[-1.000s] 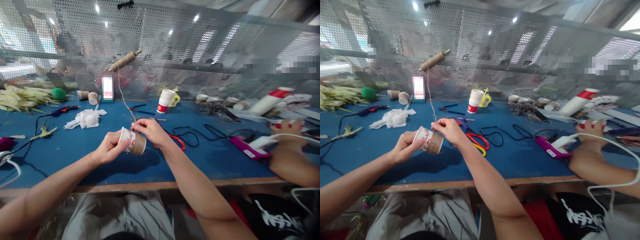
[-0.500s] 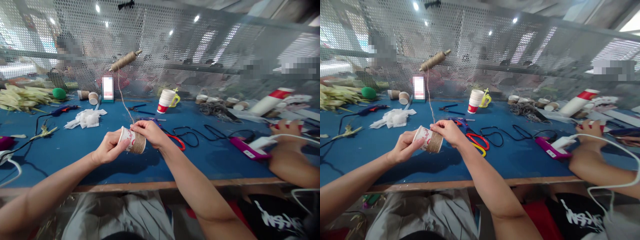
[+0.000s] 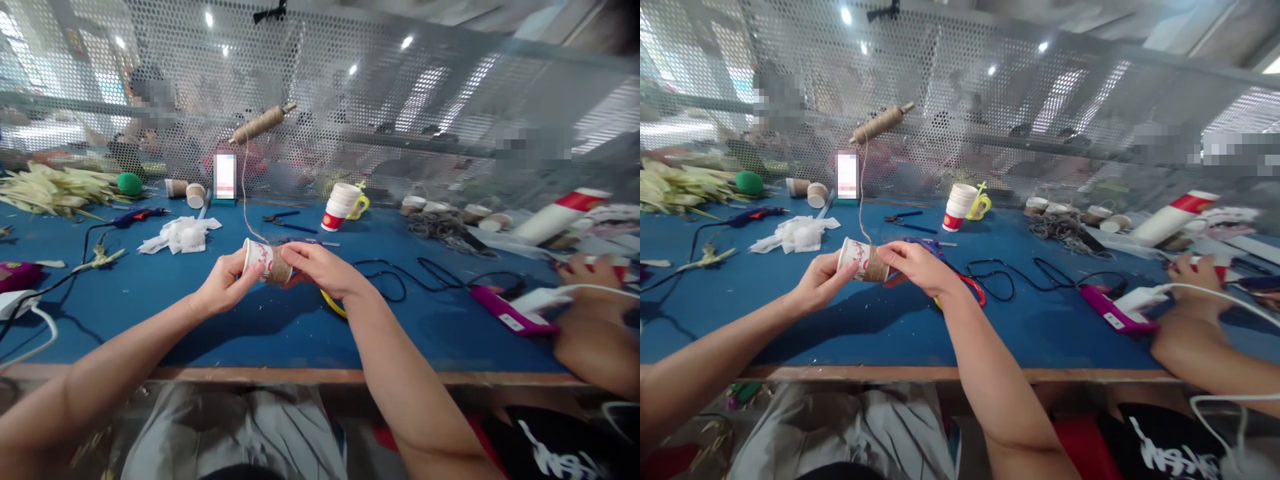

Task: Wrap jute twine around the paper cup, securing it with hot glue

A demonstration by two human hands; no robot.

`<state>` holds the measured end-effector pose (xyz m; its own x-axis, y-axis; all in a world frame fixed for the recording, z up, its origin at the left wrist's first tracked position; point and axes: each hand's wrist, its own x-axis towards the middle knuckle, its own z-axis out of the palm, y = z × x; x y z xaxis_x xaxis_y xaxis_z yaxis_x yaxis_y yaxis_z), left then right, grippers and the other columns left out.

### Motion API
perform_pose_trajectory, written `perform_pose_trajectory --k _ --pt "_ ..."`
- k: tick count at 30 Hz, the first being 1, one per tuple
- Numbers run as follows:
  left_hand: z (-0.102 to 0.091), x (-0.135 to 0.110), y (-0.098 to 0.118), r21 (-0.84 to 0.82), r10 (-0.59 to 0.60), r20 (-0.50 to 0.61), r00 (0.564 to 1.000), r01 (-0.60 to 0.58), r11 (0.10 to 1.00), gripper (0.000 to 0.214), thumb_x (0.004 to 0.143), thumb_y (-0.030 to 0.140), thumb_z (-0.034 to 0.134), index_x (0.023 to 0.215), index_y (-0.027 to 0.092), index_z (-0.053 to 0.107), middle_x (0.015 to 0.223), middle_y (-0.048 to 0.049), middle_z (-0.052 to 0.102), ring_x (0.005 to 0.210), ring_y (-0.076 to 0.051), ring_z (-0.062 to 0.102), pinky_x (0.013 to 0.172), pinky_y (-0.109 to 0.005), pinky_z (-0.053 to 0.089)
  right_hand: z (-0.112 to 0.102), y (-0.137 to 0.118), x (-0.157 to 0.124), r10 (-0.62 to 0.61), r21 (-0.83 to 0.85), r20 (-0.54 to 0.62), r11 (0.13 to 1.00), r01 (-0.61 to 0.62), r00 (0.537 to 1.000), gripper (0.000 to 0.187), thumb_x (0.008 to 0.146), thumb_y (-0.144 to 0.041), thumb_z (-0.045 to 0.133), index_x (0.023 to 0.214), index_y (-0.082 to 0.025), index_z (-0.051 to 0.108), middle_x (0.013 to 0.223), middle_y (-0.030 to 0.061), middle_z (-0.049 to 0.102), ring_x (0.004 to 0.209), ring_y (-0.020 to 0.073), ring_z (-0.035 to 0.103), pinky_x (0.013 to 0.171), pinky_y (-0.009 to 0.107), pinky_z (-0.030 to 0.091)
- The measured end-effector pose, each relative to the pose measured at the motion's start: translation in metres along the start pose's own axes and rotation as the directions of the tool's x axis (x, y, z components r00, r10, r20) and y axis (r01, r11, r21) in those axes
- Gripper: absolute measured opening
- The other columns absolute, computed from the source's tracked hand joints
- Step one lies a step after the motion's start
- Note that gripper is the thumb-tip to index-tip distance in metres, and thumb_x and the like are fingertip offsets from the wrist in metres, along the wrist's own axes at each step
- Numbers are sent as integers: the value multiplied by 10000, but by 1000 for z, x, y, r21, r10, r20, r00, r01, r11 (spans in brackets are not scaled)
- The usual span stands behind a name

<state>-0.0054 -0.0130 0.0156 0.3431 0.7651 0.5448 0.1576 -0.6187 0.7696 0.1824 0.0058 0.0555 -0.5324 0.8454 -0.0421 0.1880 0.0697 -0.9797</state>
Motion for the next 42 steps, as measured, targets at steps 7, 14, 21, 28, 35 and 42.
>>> perform_pose_trajectory --k 7,14,21,28,35,42 --pt "1 10 -2 -651 -421 111 900 386 654 377 647 412 641 788 63 649 670 -78 638 595 -144 557 633 -277 437 4 4 3 -181 -281 -116 949 142 977 439 669 -352 663 1053 -178 545 1002 78 605 863 181 578 758 346 483" --pt "0 11 -3 -653 -491 125 862 444 613 287 566 271 703 768 72 656 636 -54 642 617 -144 569 631 -263 433 7 3 4 -214 -335 -104 927 168 971 434 662 -299 671 1056 -169 542 1083 92 580 933 184 569 825 353 460" --pt "6 4 -2 -390 -405 202 892 452 802 275 612 371 674 656 102 639 587 -8 599 546 -92 488 554 -214 382 10 5 11 -236 -258 -177 948 186 956 307 781 -409 518 881 -139 623 932 77 644 884 170 576 814 334 428" --pt "10 1 -5 -320 -425 226 876 479 817 415 656 491 591 515 103 551 482 15 497 468 -65 403 487 -201 334 20 10 24 -184 -117 -168 979 166 968 199 724 -329 588 773 -140 625 790 38 641 683 108 547 710 273 428" --pt "14 0 -8 -299 -435 240 868 492 817 453 665 518 566 472 114 501 443 31 430 429 -49 346 443 -196 271 28 13 23 -115 -21 -114 993 113 987 183 678 -316 632 759 -153 618 725 11 630 667 107 554 680 259 425" --pt "15 -1 -5 -302 -474 262 841 538 787 407 647 484 590 502 104 561 455 14 485 438 -64 399 461 -201 314 22 9 24 -55 15 -67 998 56 996 133 696 -270 617 752 -149 627 773 24 638 697 98 552 692 241 429"
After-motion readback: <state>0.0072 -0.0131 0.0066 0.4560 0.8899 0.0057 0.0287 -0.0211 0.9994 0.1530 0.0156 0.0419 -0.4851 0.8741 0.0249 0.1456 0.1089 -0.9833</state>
